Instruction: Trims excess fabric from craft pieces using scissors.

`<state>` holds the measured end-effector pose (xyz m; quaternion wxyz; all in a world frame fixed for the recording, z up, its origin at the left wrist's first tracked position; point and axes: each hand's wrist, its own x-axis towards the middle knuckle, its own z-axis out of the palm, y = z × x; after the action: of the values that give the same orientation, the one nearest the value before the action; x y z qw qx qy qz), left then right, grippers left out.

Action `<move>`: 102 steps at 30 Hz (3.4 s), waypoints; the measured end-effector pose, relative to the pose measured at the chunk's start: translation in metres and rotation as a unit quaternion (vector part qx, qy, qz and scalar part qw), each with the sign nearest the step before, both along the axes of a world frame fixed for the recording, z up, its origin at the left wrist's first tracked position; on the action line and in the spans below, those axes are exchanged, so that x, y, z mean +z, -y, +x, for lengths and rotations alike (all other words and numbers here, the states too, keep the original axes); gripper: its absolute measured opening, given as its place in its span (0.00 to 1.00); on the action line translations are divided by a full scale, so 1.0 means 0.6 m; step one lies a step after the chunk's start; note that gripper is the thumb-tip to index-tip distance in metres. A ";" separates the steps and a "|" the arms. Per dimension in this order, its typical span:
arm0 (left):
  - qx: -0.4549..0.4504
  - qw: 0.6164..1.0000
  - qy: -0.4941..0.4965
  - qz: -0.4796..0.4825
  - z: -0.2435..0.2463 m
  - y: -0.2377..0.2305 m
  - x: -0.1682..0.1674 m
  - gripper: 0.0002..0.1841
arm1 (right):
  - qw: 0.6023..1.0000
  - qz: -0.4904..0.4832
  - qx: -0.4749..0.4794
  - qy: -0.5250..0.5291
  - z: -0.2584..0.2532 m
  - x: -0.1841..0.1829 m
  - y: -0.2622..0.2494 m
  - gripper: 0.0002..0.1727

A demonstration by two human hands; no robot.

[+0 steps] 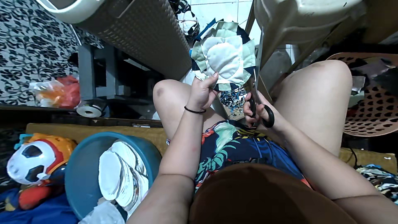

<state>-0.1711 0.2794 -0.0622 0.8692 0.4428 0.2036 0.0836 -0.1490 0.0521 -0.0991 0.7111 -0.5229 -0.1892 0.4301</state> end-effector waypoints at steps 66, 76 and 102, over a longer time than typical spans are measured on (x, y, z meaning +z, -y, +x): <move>-0.027 0.997 -0.004 0.069 -0.009 -0.049 0.004 0.14 | 0.999 -0.039 0.004 -0.025 -0.007 0.014 0.016 0.27; -0.015 0.998 -0.002 0.062 -0.008 -0.049 0.002 0.14 | 0.998 0.022 0.033 -0.055 -0.010 0.004 0.022 0.36; -0.056 0.998 0.000 0.042 -0.008 -0.032 0.003 0.13 | 1.000 -0.011 -0.009 -0.002 -0.002 0.015 0.014 0.41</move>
<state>-0.1762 0.2987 -0.0606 0.8532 0.4894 0.1752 0.0431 -0.1503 0.0438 -0.0903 0.7101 -0.5311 -0.1779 0.4267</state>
